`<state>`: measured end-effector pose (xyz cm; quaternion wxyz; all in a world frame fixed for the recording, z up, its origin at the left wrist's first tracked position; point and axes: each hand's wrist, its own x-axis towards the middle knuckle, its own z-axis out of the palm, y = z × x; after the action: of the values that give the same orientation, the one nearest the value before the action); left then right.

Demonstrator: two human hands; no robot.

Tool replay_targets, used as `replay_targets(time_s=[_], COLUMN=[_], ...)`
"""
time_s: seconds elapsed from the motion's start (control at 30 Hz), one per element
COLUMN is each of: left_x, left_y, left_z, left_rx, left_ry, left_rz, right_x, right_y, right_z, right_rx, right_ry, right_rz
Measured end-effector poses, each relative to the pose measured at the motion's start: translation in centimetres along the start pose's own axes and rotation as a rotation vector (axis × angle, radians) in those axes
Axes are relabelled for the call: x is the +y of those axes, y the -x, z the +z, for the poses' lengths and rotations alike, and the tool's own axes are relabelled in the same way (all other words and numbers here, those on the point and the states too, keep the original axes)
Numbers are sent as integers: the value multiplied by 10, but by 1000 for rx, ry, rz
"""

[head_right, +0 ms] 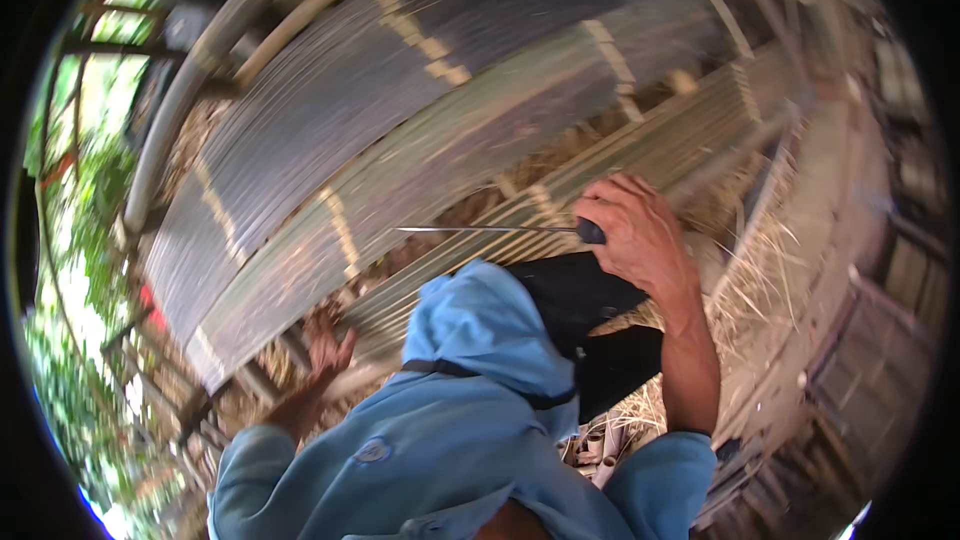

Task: The person shaves a long bamboo strip using a knife, drawing the tool toward them to thin the material.

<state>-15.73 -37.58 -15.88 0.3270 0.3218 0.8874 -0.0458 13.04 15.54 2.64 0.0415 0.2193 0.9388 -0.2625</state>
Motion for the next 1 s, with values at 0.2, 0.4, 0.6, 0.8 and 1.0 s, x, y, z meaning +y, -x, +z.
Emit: replay_targets(time_s=[0.2,0.4,0.6,0.8,1.0], left_x=[127,314,464,509,498], left_y=[-11,-76,-128,-133,-148], left_z=[-44,-83,-48,-12,1], left_rx=[149,211,160,15,299], left_ry=[182,302,328,151,-19], left_rz=[649,1028,1035,792,894], right_x=[62,92,136,236,325], right_y=[96,123,78,44,-35], right_z=[5,31,12,-21,-68], right_rx=[138,642,1118,1227,1015], right_ry=[-337,-752,-1296,-1888,-2083], right_rz=[555,730,769,568,440])
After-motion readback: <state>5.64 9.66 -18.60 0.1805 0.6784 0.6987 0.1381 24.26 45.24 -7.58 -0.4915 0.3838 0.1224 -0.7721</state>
